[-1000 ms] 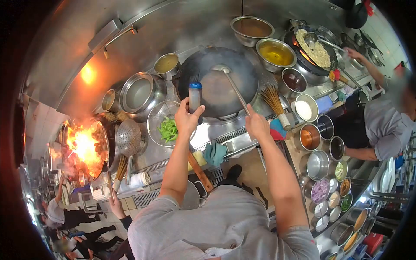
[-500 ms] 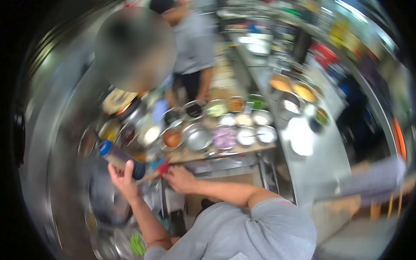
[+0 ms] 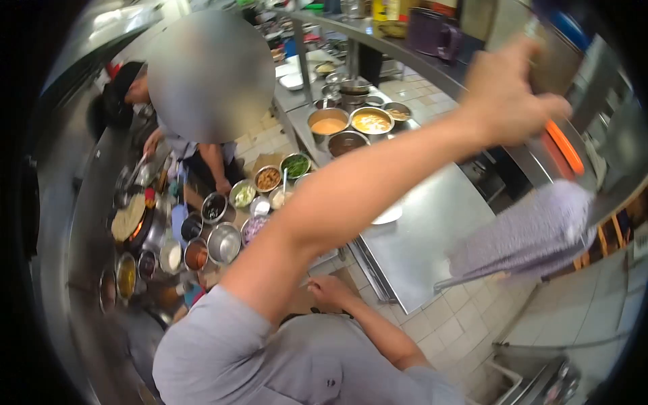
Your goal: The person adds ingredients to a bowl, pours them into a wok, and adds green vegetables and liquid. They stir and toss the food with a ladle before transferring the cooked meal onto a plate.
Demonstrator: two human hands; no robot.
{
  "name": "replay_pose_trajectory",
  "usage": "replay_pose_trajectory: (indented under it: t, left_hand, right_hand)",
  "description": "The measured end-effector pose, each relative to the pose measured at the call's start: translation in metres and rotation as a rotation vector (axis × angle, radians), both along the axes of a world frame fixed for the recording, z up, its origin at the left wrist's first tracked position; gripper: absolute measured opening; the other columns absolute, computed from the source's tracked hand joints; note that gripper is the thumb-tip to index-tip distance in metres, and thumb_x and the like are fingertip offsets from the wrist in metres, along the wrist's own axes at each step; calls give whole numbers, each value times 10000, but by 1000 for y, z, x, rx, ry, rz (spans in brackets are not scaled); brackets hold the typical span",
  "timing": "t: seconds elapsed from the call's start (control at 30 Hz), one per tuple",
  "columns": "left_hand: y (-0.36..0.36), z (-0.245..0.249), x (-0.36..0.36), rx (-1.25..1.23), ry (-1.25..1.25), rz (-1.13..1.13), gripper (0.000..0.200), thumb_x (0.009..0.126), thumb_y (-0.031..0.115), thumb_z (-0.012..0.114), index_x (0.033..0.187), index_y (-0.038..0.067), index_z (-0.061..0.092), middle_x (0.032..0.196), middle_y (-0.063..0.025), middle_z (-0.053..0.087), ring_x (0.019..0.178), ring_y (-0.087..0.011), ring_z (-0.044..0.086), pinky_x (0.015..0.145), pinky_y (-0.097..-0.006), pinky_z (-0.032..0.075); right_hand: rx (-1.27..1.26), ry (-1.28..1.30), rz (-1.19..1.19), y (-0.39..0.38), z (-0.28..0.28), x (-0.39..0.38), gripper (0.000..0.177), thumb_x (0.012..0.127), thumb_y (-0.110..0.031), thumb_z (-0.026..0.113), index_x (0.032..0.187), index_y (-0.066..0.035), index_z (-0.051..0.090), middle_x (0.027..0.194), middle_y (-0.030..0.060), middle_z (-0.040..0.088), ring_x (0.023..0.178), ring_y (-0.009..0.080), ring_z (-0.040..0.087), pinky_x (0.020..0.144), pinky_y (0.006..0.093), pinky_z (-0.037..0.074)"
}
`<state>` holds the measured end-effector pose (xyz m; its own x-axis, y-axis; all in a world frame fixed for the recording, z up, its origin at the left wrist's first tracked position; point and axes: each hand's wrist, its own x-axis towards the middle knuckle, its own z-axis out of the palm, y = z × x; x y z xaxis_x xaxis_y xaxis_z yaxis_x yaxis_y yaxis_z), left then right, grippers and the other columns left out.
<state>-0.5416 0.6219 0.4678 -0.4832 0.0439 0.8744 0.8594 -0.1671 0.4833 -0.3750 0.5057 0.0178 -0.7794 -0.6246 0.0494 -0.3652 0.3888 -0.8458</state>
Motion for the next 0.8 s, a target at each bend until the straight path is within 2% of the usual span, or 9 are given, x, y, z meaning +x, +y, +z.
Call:
replay_pose_trajectory:
  t: [0.03,0.1,0.2,0.3,0.4,0.53,0.6,0.7,0.8]
  left_hand:
    - [14,0,-3,-77,-89,-26,663,637,299,866,1146,-51,626,1065,-264,702,997,-368,700,897,-428,556]
    - [38,-6,-8,-163,-221,-54,619,638,247,856,1132,-40,618,1078,-291,690,1030,-402,682,922,-454,550]
    - [84,-20,-26,-148,-265,76,607,622,233,859,1108,-40,619,1036,-269,678,994,-429,662,902,-471,550]
    - [75,-46,-26,-144,73,246,777,633,421,845,1181,-65,586,1066,-255,656,1005,-423,647,913,-482,533]
    - [-17,-104,-7,-277,331,211,969,645,608,831,1255,-91,552,1095,-241,634,1016,-417,633,924,-492,516]
    - [-246,-245,136,-135,-126,239,644,791,391,784,1277,39,551,1061,-131,654,942,-329,651,746,-441,528]
    - [-325,-316,225,-104,-777,570,553,850,294,774,1303,41,584,1068,-155,664,964,-272,681,800,-394,553]
    - [-395,-384,398,166,-1120,1270,463,848,228,783,1251,60,630,1083,-155,673,934,-242,706,821,-380,569]
    - [-393,-435,530,423,-1200,2002,515,830,236,778,1252,8,589,1094,-188,636,1026,-325,644,895,-423,529]
  right_hand:
    - [-69,118,-53,9,65,4,369,914,-258,695,1195,-20,689,1121,172,725,1049,354,677,918,454,522]
    - [-73,83,-36,20,84,-4,363,912,-246,699,1194,-16,687,1123,171,723,1040,342,678,908,446,524]
    - [-6,-77,53,16,48,-17,356,910,-227,704,1193,-11,685,1126,168,721,1027,324,679,893,435,527]
    - [89,-242,181,-7,6,-27,349,908,-208,709,1191,-6,682,1129,166,719,1014,306,679,878,424,530]
    - [189,-412,310,-46,-16,-33,342,907,-190,715,1190,-1,680,1132,164,717,1000,288,680,863,412,533]
    - [358,-510,492,-123,-35,-39,335,904,-165,722,1188,6,677,1136,161,714,982,264,681,843,397,537]
    - [290,-361,706,-177,-49,-55,357,933,-195,700,1219,15,659,1147,142,707,1024,238,664,879,385,522]
    - [69,-63,841,-281,-51,-32,384,972,-234,665,1251,28,635,1125,149,689,1027,257,648,887,382,509]
    - [-29,328,812,-388,42,71,366,952,-217,671,1231,19,644,1105,228,659,1008,384,645,869,429,524]
